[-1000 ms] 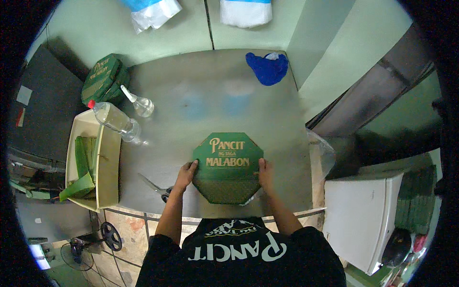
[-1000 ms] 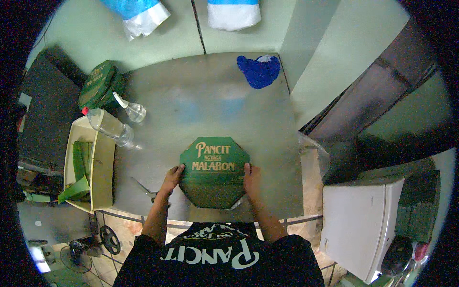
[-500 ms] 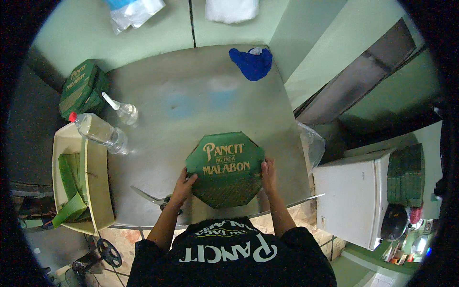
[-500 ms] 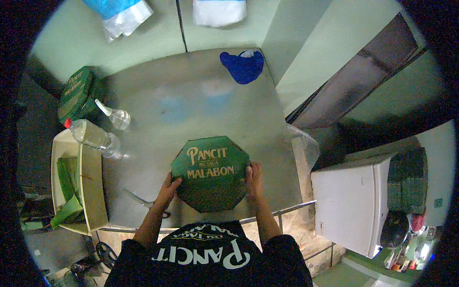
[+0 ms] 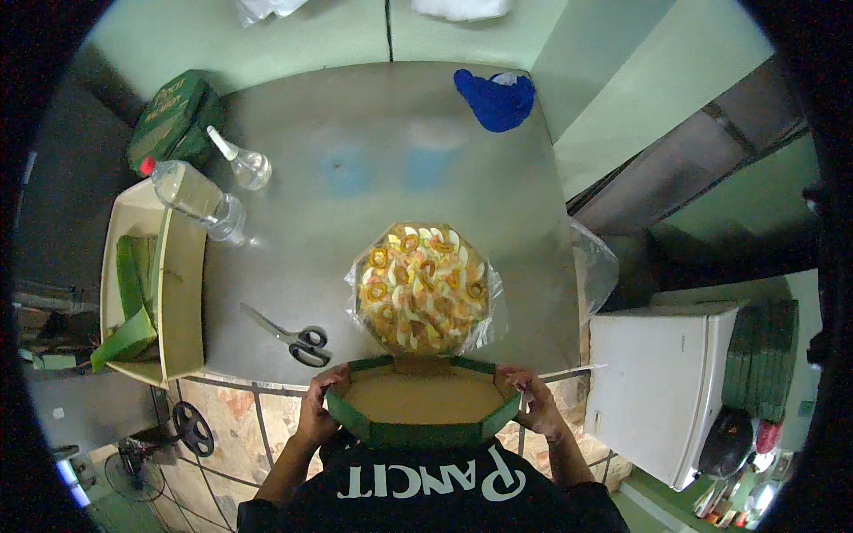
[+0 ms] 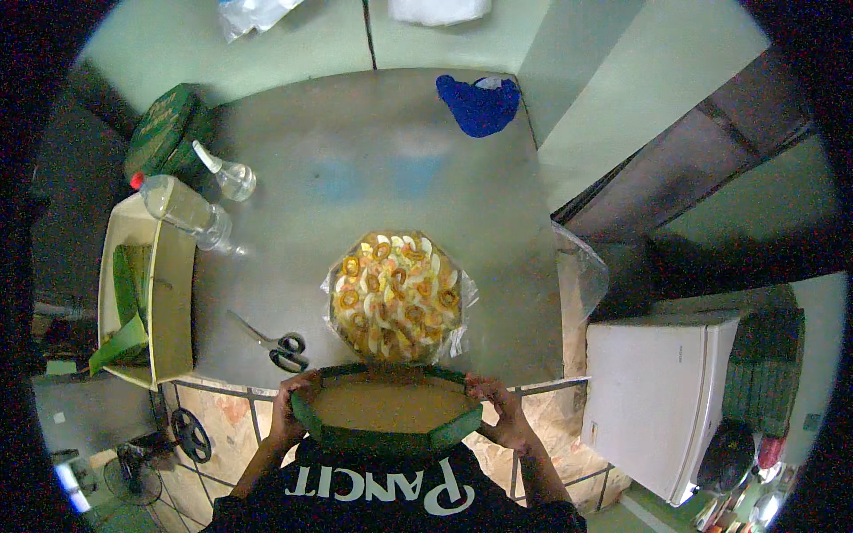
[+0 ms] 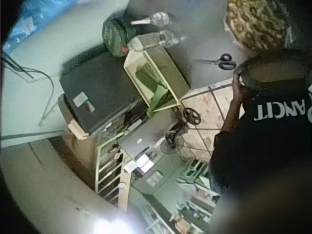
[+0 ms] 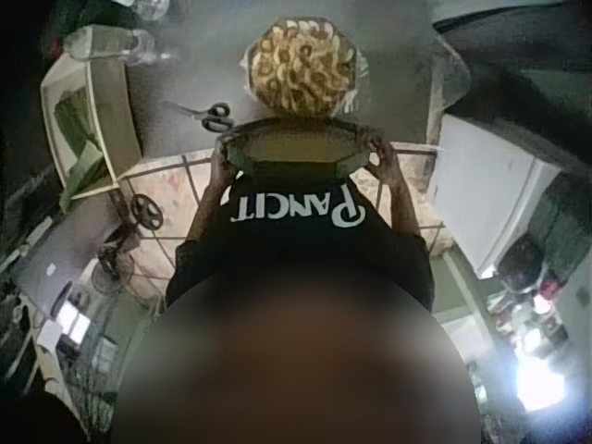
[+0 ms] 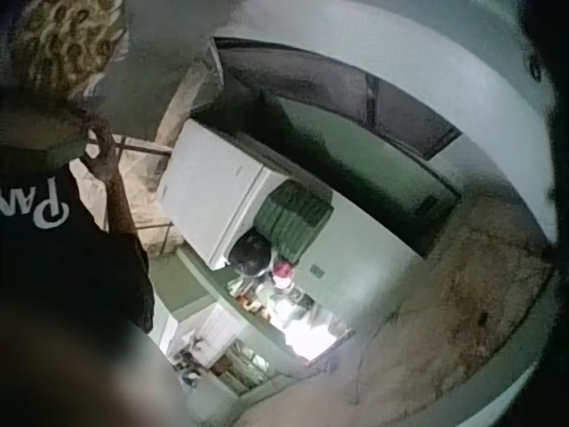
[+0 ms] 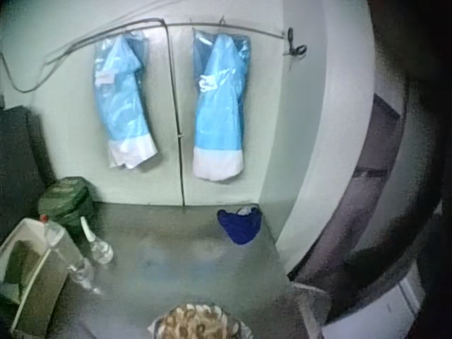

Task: The person assembles a dish by layering noodles and sauce in a round container, then wraps it in plastic film and a branded cardboard cover. They secure the package with plastic ties and place it on a service counter.

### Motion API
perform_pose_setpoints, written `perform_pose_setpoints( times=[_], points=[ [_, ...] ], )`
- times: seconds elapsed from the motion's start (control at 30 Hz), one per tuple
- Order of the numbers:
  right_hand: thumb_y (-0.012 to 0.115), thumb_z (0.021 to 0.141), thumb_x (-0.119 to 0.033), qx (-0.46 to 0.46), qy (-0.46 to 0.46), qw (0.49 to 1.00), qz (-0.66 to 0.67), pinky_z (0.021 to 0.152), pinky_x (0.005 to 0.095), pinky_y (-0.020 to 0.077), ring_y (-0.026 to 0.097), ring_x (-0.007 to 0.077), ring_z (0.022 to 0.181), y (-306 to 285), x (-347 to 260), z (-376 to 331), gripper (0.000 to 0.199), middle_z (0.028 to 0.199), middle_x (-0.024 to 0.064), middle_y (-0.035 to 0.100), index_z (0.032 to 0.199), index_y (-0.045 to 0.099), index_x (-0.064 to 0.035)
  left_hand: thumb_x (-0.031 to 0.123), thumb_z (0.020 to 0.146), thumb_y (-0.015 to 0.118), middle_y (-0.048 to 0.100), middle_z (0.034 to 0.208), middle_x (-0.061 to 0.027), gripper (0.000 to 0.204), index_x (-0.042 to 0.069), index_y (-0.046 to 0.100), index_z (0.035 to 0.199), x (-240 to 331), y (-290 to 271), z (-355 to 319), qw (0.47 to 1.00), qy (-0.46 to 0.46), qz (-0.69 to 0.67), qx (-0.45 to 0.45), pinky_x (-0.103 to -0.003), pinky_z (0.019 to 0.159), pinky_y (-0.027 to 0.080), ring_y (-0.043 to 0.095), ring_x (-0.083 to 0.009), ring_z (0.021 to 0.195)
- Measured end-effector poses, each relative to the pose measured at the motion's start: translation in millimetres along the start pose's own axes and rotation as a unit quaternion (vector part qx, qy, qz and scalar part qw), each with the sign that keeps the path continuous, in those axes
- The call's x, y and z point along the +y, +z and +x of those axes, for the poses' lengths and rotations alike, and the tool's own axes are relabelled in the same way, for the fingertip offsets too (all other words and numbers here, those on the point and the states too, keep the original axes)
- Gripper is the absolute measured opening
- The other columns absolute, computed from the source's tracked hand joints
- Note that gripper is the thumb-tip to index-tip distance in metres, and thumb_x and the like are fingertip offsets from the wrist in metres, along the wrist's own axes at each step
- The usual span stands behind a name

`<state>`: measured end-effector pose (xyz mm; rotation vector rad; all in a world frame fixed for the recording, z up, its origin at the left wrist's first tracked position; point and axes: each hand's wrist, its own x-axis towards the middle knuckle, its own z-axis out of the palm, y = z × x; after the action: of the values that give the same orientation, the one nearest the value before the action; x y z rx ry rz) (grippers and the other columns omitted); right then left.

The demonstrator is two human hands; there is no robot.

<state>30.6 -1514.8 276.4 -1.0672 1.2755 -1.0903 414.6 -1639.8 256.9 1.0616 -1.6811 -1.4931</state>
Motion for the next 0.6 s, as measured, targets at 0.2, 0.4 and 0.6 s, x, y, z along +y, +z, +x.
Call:
perform_pose_setpoints(
  times=[0.2, 0.4, 0.6],
  points=[
    [0.079, 0.068, -0.001, -0.018, -0.004, 0.998, -0.062, 0.098, 0.0364, 0.0412, 0.049, 0.0241, 0.12, 0, -16, -1, 0.053, 0.125, 0.0106, 0.052, 0.112, 0.051, -0.0108, -0.003, 0.065, 0.078, 0.048, 0.132, -0.0194, 0.062, 0.009, 0.043, 0.115, 6, 4, -15, 1.0, -0.01, -0.004, 0.021, -0.039, 0.102, 0.037, 0.046, -0.03, 0.124],
    [0.081, 0.067, -0.004, -0.102, -0.012, 0.99, -0.1, 0.095, 0.0364, 0.0439, 0.054, 0.0228, 0.114, -13, -26, -5, 0.045, 0.119, 0.0093, 0.057, 0.104, 0.057, -0.0084, -0.001, 0.065, 0.075, 0.053, 0.124, -0.0171, 0.062, 0.007, 0.043, 0.118, 16, -3, -36, 0.999, -0.041, 0.002, -0.007, -0.037, 0.099, 0.038, 0.05, -0.0271, 0.118],
    [0.077, 0.075, -0.012, 0.004, 0.122, 0.977, -0.175, 0.094, 0.0346, 0.0439, 0.055, 0.0223, 0.109, -14, -25, 27, 0.055, 0.116, 0.0099, 0.059, 0.124, 0.052, -0.0054, 0.014, 0.082, 0.065, 0.058, 0.112, -0.0184, 0.049, -0.003, 0.045, 0.123, 24, 1, 11, 0.996, 0.017, 0.078, 0.028, -0.037, 0.095, 0.04, 0.056, -0.028, 0.106]
  ],
)
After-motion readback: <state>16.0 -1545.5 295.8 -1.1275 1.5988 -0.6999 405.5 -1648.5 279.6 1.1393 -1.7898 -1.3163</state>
